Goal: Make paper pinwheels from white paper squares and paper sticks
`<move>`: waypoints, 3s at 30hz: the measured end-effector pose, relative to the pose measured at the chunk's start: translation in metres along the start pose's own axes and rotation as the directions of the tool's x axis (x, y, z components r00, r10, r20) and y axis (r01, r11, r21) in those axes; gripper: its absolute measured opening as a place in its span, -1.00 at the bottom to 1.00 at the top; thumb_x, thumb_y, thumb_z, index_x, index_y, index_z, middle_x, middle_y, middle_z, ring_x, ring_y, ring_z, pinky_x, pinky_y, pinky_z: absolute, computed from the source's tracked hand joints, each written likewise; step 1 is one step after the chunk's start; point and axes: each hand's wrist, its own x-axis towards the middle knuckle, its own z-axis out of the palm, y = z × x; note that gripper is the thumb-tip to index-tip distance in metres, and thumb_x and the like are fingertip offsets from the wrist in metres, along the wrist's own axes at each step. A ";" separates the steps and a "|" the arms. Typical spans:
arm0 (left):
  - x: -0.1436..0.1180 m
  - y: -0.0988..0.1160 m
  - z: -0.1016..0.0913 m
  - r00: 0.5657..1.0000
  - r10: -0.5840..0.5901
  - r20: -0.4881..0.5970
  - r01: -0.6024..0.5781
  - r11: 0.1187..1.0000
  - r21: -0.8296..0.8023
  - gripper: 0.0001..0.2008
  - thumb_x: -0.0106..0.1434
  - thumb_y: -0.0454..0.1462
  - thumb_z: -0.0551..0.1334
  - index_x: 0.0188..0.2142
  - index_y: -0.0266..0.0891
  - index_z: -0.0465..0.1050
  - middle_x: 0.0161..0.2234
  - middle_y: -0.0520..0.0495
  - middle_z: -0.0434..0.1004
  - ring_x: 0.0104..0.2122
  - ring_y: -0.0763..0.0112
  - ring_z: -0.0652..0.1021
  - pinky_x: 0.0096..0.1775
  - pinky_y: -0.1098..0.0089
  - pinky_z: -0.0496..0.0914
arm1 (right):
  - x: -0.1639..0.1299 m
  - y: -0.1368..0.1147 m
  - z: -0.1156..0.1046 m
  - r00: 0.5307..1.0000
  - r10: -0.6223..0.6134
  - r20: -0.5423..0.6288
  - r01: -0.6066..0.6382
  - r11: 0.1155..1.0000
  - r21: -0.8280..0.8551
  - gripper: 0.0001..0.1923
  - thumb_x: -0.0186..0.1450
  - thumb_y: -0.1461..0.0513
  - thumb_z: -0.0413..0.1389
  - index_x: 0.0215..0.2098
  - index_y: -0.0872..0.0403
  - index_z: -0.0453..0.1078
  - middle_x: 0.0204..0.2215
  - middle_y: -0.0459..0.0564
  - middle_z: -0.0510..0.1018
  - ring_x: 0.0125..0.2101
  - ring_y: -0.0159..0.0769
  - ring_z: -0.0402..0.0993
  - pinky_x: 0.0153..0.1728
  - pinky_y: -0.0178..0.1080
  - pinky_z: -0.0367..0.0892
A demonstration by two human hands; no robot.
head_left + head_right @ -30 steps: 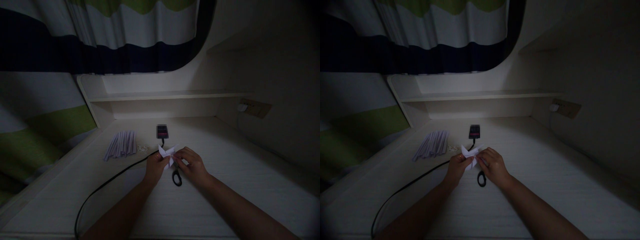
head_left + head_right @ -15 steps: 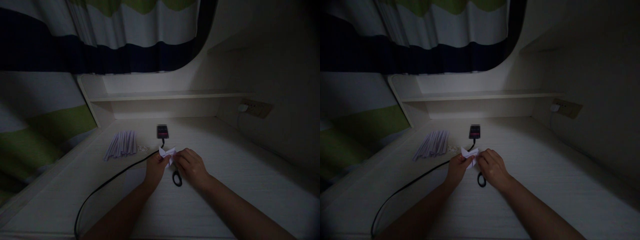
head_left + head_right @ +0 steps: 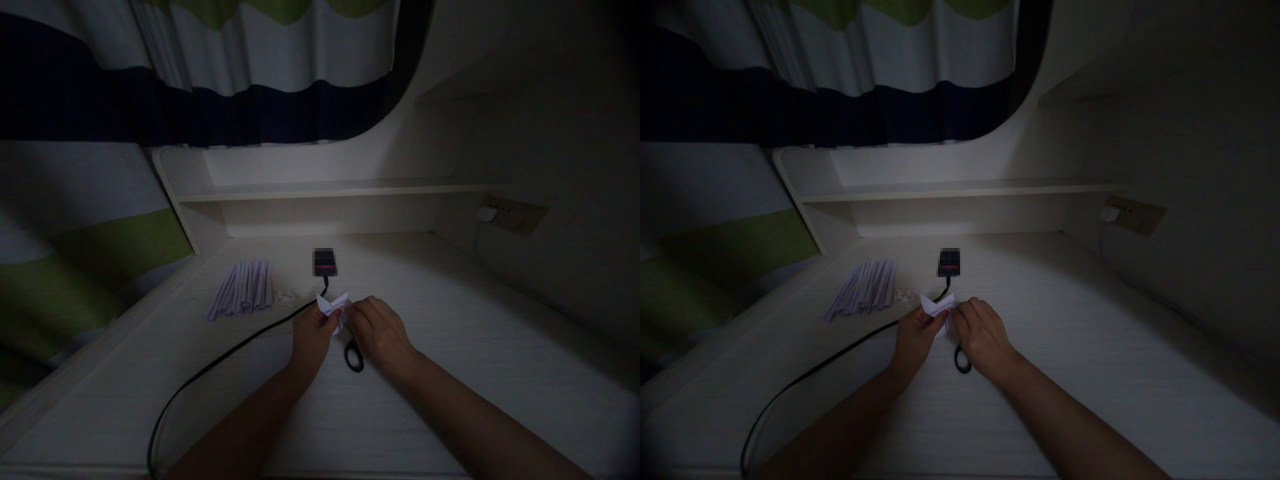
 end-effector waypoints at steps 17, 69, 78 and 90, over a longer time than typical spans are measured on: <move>-0.002 0.001 0.002 1.000 0.013 -0.027 -0.012 1.000 0.008 -0.81 0.02 -0.21 0.16 -0.44 -0.28 0.46 -0.53 -0.02 0.49 -0.52 0.41 0.43 -0.40 0.46 0.27 | 0.003 -0.005 0.000 0.998 -0.005 0.056 0.011 0.995 -0.098 -0.73 0.25 0.37 -0.16 -0.42 0.21 0.37 -0.49 0.11 0.40 -0.43 -0.22 0.17 -0.42 -0.19 0.09; -0.004 0.008 0.005 0.998 -0.044 -0.045 0.040 0.996 -0.086 -0.89 -0.01 -0.28 0.16 -0.47 -0.28 0.41 -0.56 0.05 0.45 -0.54 0.50 0.41 -0.48 0.53 0.24 | 0.005 -0.010 0.006 0.991 0.076 0.111 -0.052 0.977 -0.206 -0.80 0.21 0.36 -0.08 -0.53 0.17 0.31 -0.57 0.04 0.36 -0.47 -0.22 0.14 -0.42 -0.22 -0.02; -0.003 0.003 0.007 0.996 -0.076 -0.037 0.067 0.977 -0.203 -0.93 -0.05 -0.31 0.17 -0.53 -0.29 0.38 -0.59 0.07 0.42 -0.55 0.52 0.39 -0.46 0.52 0.26 | 0.001 -0.010 0.006 0.988 0.082 0.133 -0.056 0.981 -0.183 -0.82 0.19 0.38 -0.06 -0.51 0.18 0.32 -0.56 0.04 0.37 -0.47 -0.21 0.15 -0.40 -0.21 0.00; -0.005 0.002 0.007 0.993 -0.120 0.015 0.120 0.970 -0.213 -0.87 -0.05 -0.28 0.18 -0.49 -0.30 0.43 -0.57 0.03 0.46 -0.51 0.45 0.43 -0.44 0.49 0.29 | -0.002 -0.012 0.012 0.969 0.198 0.147 -0.176 0.973 -0.147 -0.77 0.23 0.34 -0.10 -0.53 0.18 0.31 -0.58 0.04 0.38 -0.50 -0.25 0.19 -0.40 -0.23 0.01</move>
